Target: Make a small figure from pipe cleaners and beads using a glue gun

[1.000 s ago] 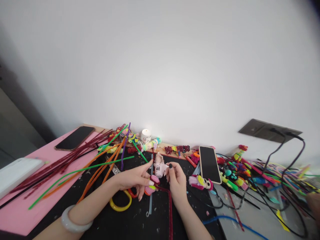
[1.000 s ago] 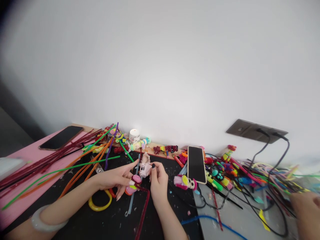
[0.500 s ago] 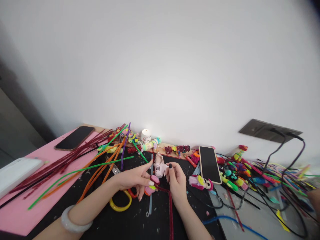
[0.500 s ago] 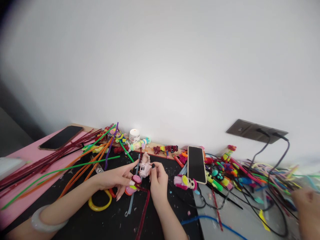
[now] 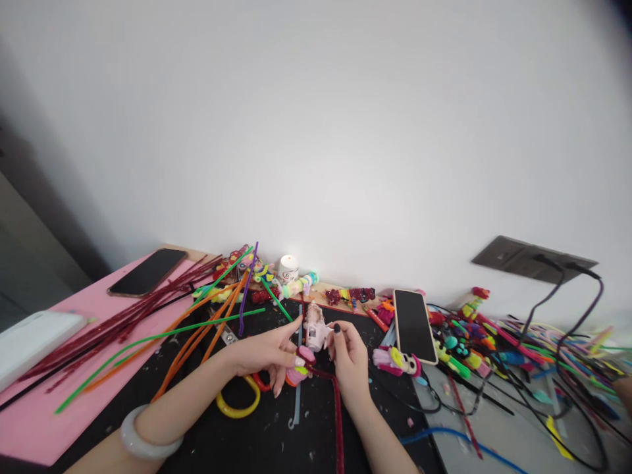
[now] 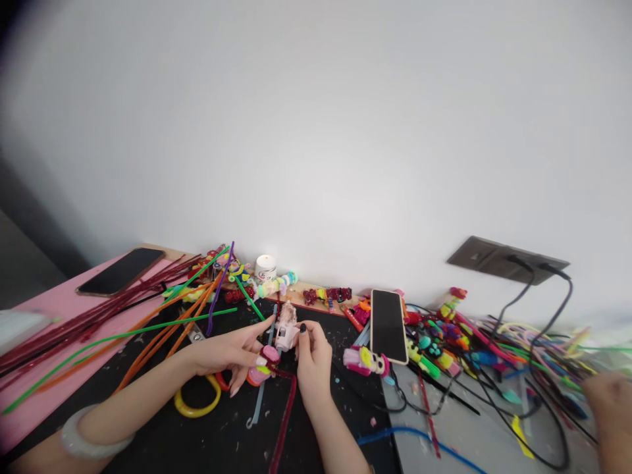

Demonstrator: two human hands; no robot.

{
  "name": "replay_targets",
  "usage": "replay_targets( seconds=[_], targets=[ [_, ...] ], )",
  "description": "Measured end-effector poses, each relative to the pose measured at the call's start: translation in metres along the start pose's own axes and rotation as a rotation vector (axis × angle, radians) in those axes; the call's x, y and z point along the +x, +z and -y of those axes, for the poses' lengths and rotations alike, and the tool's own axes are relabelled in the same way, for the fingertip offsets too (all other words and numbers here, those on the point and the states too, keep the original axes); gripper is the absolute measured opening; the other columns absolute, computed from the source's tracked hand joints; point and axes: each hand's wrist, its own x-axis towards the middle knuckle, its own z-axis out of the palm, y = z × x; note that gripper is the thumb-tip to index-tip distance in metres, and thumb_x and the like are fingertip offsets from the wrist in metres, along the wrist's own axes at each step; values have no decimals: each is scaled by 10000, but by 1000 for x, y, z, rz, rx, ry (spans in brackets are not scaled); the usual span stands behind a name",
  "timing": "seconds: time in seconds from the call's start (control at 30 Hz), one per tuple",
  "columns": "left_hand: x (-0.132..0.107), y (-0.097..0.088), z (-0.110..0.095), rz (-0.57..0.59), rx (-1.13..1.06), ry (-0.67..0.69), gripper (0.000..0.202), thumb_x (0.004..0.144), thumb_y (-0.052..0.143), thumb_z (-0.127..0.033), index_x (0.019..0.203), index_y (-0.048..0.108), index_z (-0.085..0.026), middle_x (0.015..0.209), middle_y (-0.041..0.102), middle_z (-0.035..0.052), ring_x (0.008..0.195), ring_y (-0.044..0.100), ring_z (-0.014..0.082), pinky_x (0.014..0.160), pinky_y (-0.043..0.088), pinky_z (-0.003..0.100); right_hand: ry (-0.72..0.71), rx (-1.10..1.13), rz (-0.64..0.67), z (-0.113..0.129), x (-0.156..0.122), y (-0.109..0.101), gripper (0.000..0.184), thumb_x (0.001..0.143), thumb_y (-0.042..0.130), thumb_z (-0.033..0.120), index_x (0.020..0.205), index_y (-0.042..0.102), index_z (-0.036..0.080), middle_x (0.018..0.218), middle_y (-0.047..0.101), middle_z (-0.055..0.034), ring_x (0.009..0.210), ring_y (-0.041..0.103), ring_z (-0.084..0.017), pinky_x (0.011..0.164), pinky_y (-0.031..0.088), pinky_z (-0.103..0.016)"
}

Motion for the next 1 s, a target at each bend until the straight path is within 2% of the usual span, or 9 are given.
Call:
replay_targets(
  seconds=[0.37,0.53,0.73,1.0],
  targets=[
    [0,3,-4,-23,3,-20,1427,858,918,-351,1755,-192,-344,837,715,-55,417,639,97,442,342,182,-2,-16,-7,1,0,0,458,970,616,669,925,696,220,615,597,16,473,482,-170,464,391,-285],
    [0,3,-3,-34,3,-23,1436,874,905,-334,1741,-240,-325,783,699,-77,405,634,96,432,376,182,0,-13,-5,1,1,0,459,966,622,672,921,695,222,618,597,17,463,473,-166,459,382,-288],
    [0,2,-2,-52,-10,-39,1458,858,918,-322,1740,-243,-314,778,706,-71,516,730,140,438,391,167,1,25,-9,1,1,0,439,972,642,646,914,704,215,611,589,21,463,467,-158,454,360,-274],
    [1,0,0,-57,35,-37,1442,871,900,-334,1740,-249,-278,757,708,-63,505,724,166,463,376,202,37,30,1,1,1,0,466,945,639,683,926,689,220,619,586,24,469,460,-157,462,345,-274]
  ],
)
